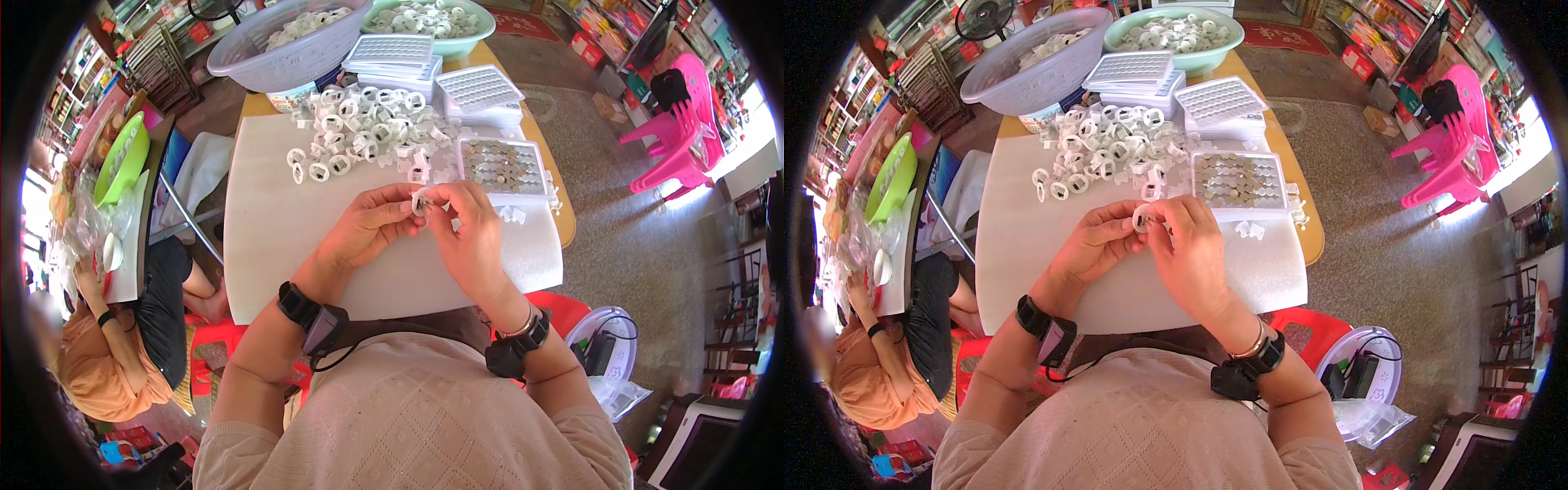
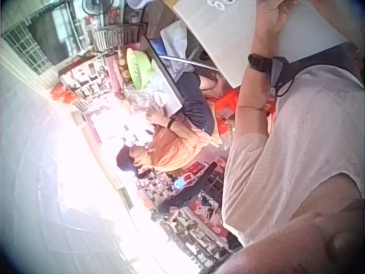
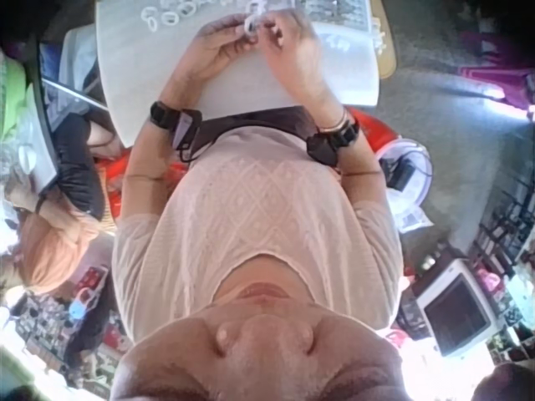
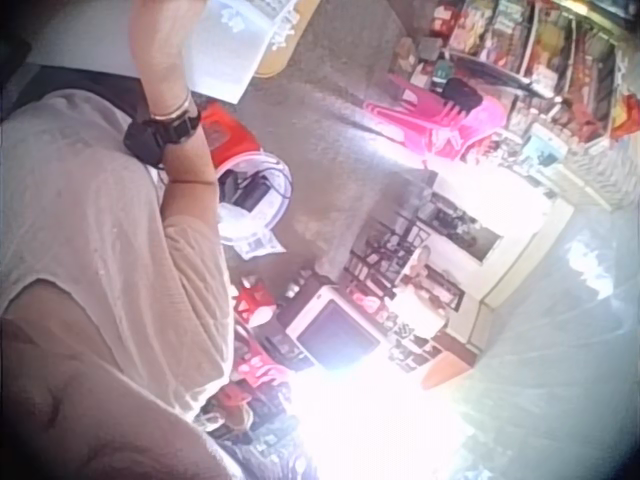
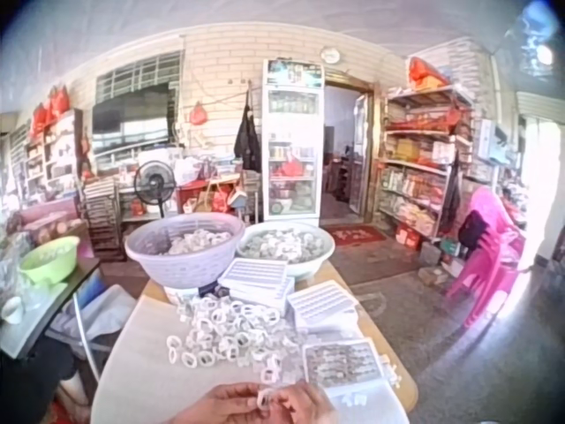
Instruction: Assemble small plastic components by inserting a inner part into a white circular base.
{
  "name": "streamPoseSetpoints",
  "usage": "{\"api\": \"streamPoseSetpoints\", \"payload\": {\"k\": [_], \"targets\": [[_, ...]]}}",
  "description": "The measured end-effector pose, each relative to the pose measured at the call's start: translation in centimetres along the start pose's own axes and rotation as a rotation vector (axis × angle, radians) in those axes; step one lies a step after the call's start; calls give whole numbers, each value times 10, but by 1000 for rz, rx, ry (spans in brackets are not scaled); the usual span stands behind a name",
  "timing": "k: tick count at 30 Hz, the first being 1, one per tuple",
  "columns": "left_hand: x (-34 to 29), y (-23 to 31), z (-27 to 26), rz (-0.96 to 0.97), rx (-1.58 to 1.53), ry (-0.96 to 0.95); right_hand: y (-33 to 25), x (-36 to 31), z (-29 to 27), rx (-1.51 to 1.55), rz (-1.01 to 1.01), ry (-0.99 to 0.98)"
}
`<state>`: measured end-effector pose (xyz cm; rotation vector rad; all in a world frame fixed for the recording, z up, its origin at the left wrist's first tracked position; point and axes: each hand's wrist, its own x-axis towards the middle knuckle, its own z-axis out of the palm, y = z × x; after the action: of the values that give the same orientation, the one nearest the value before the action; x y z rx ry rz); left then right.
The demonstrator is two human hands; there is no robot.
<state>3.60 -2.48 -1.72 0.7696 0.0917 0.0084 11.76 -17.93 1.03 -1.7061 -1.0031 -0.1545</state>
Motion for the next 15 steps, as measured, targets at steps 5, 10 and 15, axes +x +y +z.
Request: {"api": "streamPoseSetpoints", "payload": {"k": [5,10,15], "targets": [[1,-1,0,46,67,7,2,-1,-1,-12,7,-2],[2,-1,-3,46,65,22,1,-2,-1,0,15,-6],[1,-1,-2,50,61,39,0,-2,-3,13,-26,-8]]}}
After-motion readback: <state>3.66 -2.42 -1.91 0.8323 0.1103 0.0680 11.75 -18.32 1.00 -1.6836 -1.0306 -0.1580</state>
